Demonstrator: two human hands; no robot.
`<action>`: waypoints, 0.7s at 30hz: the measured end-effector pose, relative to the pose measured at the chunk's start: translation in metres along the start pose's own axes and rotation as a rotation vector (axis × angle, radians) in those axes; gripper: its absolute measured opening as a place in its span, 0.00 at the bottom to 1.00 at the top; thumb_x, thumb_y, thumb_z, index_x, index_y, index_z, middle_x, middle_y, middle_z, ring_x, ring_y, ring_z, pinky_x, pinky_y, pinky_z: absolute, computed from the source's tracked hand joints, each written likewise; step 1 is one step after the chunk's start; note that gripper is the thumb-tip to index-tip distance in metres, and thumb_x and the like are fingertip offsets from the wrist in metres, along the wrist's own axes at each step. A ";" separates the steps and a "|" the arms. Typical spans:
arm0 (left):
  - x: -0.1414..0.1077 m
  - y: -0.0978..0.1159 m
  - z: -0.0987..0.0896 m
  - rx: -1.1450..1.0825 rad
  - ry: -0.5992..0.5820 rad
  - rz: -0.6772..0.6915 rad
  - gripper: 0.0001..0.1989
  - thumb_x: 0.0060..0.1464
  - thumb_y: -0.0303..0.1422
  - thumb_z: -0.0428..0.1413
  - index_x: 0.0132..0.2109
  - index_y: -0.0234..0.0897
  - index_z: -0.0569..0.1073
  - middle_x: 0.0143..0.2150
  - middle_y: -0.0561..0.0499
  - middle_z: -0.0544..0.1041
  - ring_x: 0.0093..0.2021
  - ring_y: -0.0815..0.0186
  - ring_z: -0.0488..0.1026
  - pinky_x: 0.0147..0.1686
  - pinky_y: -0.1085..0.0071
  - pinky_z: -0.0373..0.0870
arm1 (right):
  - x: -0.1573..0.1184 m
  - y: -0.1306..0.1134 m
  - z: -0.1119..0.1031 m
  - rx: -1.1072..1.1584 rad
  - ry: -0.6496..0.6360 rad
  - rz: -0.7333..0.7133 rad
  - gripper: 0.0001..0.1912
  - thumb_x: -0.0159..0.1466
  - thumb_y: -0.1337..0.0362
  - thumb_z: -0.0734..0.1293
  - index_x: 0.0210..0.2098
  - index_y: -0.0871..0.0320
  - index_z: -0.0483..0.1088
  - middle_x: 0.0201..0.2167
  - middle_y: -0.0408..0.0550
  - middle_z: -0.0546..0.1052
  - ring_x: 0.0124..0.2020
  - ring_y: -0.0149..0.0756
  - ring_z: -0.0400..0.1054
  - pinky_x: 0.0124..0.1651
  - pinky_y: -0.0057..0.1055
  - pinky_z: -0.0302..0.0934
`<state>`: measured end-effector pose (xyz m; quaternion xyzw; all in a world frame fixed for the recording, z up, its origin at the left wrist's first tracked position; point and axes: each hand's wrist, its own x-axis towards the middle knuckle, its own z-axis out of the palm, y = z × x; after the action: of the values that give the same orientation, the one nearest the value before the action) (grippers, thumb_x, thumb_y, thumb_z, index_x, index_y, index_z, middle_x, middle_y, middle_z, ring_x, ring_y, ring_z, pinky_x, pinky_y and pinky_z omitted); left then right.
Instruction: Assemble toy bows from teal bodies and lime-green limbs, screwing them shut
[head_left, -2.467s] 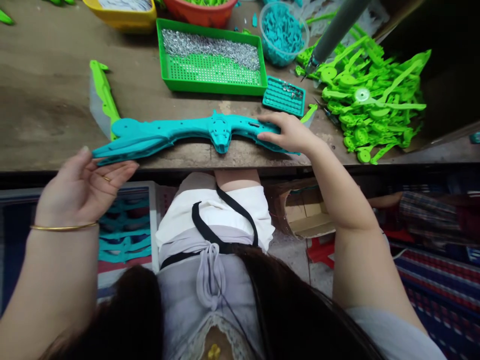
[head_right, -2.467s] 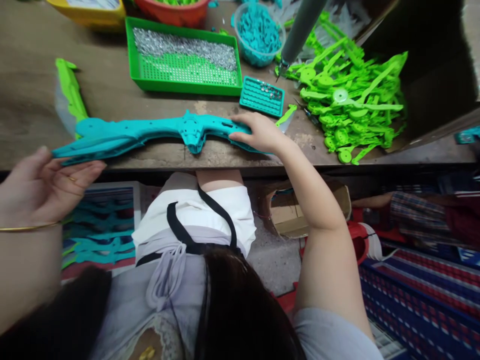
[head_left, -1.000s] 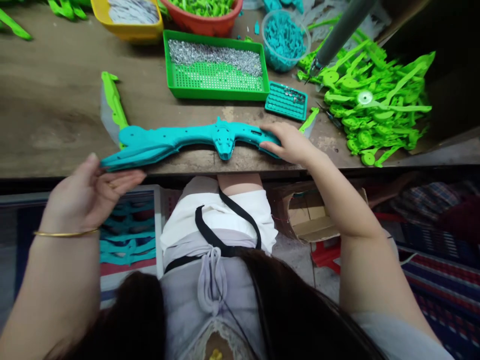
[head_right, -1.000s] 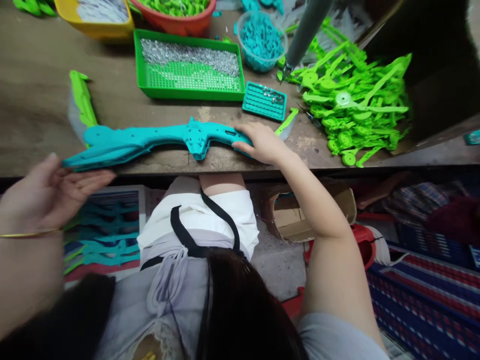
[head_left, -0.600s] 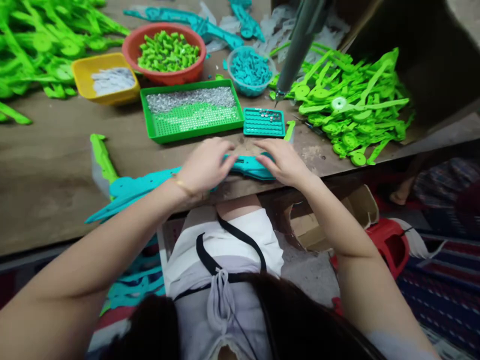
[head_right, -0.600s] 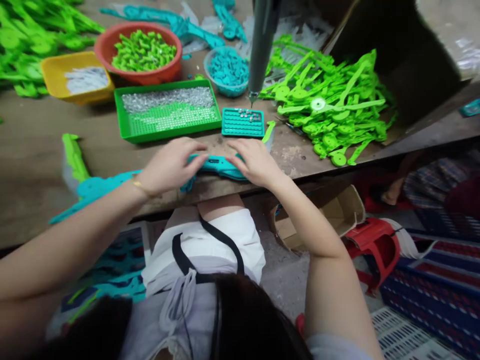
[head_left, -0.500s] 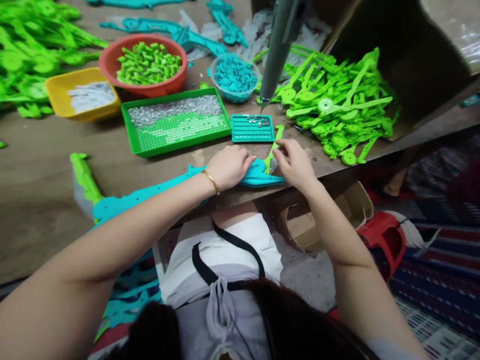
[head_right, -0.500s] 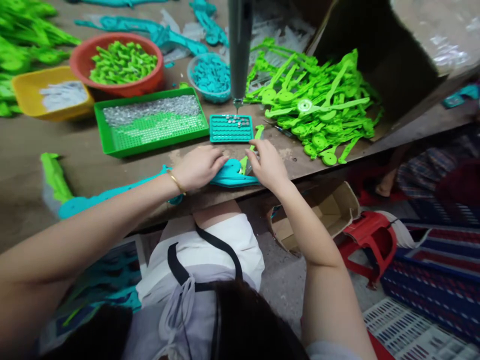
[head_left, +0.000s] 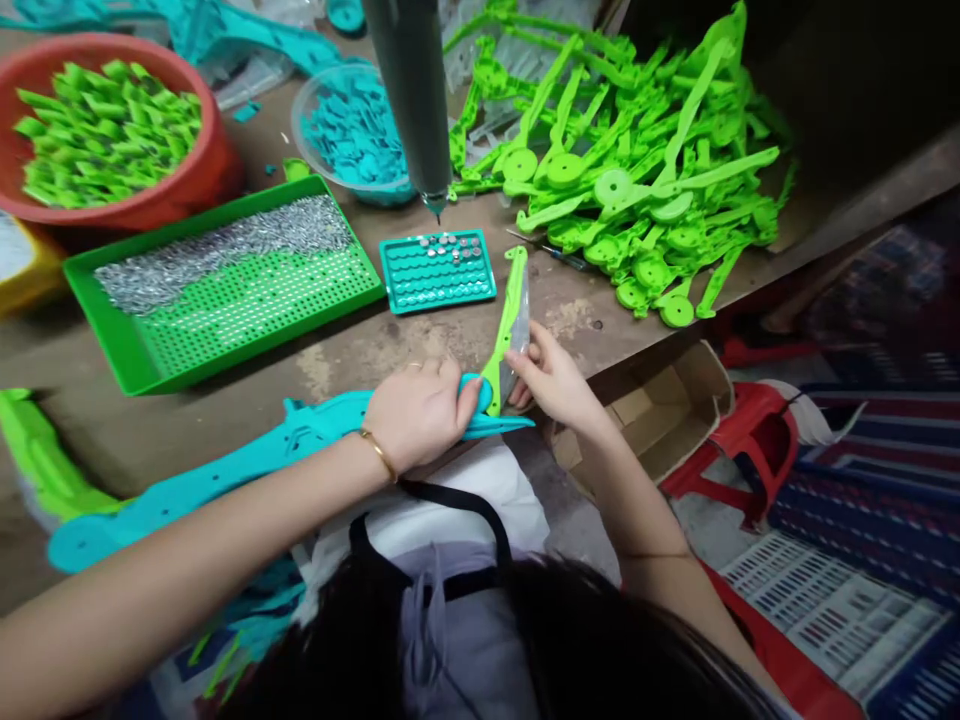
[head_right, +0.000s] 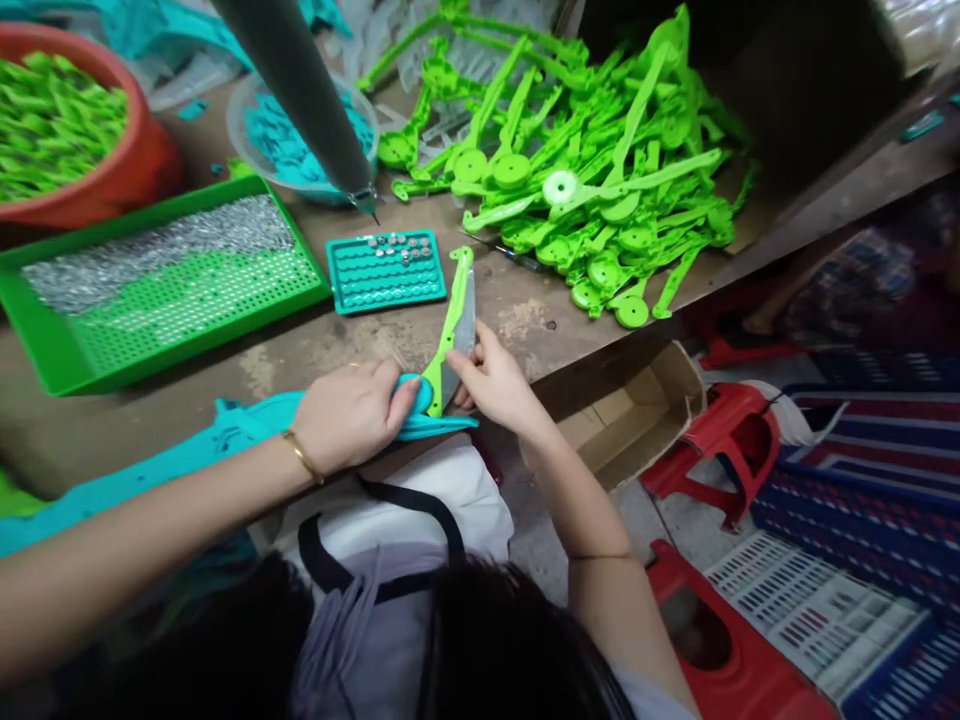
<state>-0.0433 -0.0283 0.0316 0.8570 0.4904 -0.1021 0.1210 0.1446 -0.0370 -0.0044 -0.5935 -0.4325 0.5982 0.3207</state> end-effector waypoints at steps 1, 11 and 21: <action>-0.002 0.000 -0.002 0.015 -0.002 0.015 0.26 0.67 0.43 0.35 0.44 0.29 0.72 0.39 0.35 0.78 0.42 0.48 0.77 0.36 0.60 0.69 | -0.003 0.001 -0.001 0.075 -0.040 -0.001 0.34 0.62 0.52 0.66 0.63 0.55 0.51 0.25 0.36 0.72 0.19 0.29 0.70 0.21 0.26 0.67; -0.018 0.000 -0.012 0.054 -0.129 0.042 0.30 0.66 0.45 0.31 0.42 0.32 0.72 0.27 0.39 0.77 0.31 0.50 0.78 0.24 0.66 0.59 | 0.003 -0.012 0.011 0.188 -0.076 -0.284 0.24 0.62 0.55 0.68 0.55 0.52 0.60 0.29 0.37 0.75 0.28 0.27 0.70 0.29 0.24 0.67; -0.014 -0.008 -0.020 0.072 -0.045 -0.042 0.33 0.64 0.48 0.28 0.40 0.33 0.73 0.26 0.40 0.76 0.28 0.53 0.76 0.23 0.67 0.54 | -0.068 0.002 0.012 -0.326 0.011 -0.523 0.09 0.65 0.58 0.67 0.40 0.55 0.75 0.45 0.50 0.75 0.46 0.33 0.72 0.48 0.31 0.68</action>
<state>-0.0562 -0.0300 0.0541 0.8478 0.5015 -0.1414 0.0986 0.1393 -0.1004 0.0220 -0.5090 -0.6592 0.4148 0.3665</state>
